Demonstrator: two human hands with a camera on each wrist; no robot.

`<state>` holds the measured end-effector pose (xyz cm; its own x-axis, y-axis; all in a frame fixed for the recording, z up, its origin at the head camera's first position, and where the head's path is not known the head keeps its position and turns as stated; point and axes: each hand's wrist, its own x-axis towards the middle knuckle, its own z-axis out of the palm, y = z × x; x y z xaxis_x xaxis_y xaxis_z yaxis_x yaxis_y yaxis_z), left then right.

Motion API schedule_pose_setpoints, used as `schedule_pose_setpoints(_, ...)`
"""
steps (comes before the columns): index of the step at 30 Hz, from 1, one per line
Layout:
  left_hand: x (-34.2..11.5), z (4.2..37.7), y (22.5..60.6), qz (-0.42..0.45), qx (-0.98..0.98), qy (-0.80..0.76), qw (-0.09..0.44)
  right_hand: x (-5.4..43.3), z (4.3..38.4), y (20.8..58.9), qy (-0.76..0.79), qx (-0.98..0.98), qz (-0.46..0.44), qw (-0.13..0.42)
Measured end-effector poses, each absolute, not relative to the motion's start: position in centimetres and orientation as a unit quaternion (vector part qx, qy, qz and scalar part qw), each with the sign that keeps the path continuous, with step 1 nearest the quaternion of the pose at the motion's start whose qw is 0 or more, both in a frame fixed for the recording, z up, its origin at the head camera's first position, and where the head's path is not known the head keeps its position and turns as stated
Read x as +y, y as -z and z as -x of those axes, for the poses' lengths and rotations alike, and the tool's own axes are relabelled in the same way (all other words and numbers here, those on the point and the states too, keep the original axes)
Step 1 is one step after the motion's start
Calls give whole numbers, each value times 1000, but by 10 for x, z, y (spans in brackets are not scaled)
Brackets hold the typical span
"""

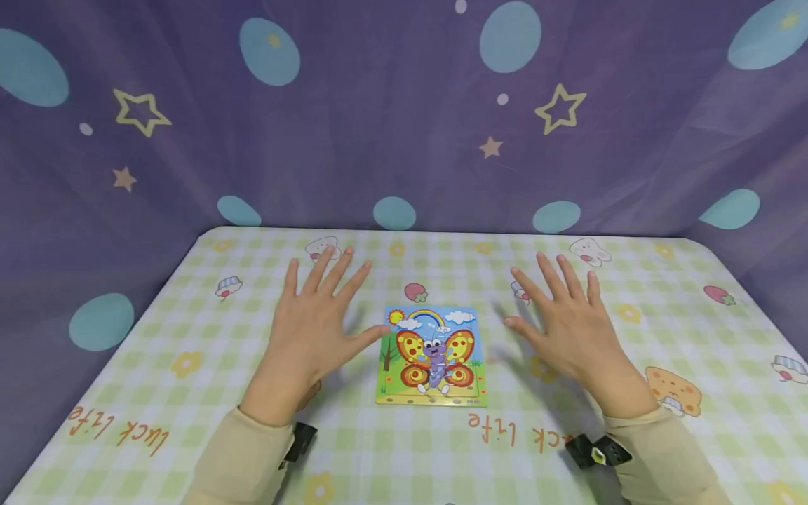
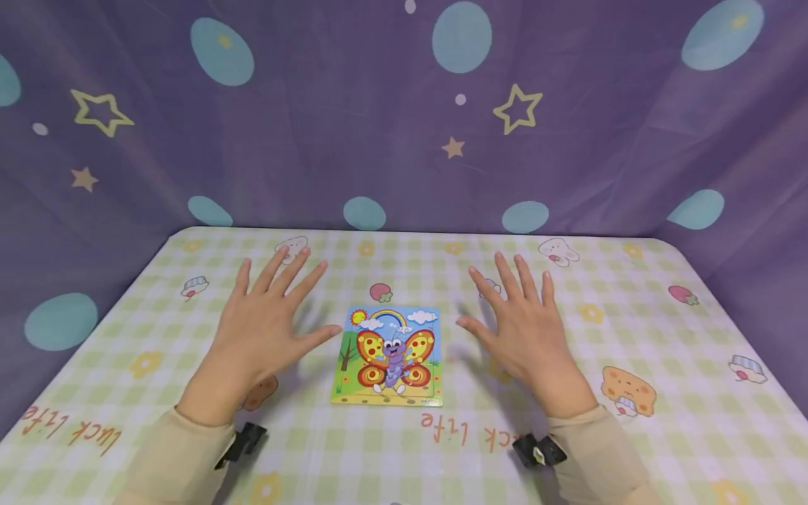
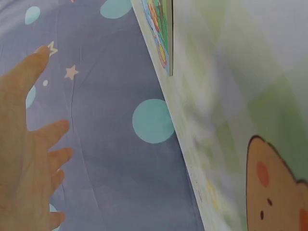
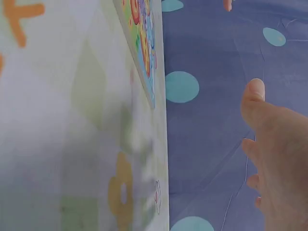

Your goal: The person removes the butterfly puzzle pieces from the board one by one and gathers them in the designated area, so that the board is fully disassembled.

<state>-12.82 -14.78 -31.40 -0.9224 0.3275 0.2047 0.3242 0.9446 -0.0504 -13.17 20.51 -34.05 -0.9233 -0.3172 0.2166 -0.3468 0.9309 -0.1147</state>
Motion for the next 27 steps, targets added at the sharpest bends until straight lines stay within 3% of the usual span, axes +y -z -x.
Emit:
schedule_pose_setpoints(17, -150, 145, 327, 169, -983, 27, 72, 151, 150, 336, -114, -967, -212, 79)
schedule_pose_setpoints(27, -146, 156, 333, 181, -979, 91, 18, 128, 158, 334, -133, -961, -239, 52)
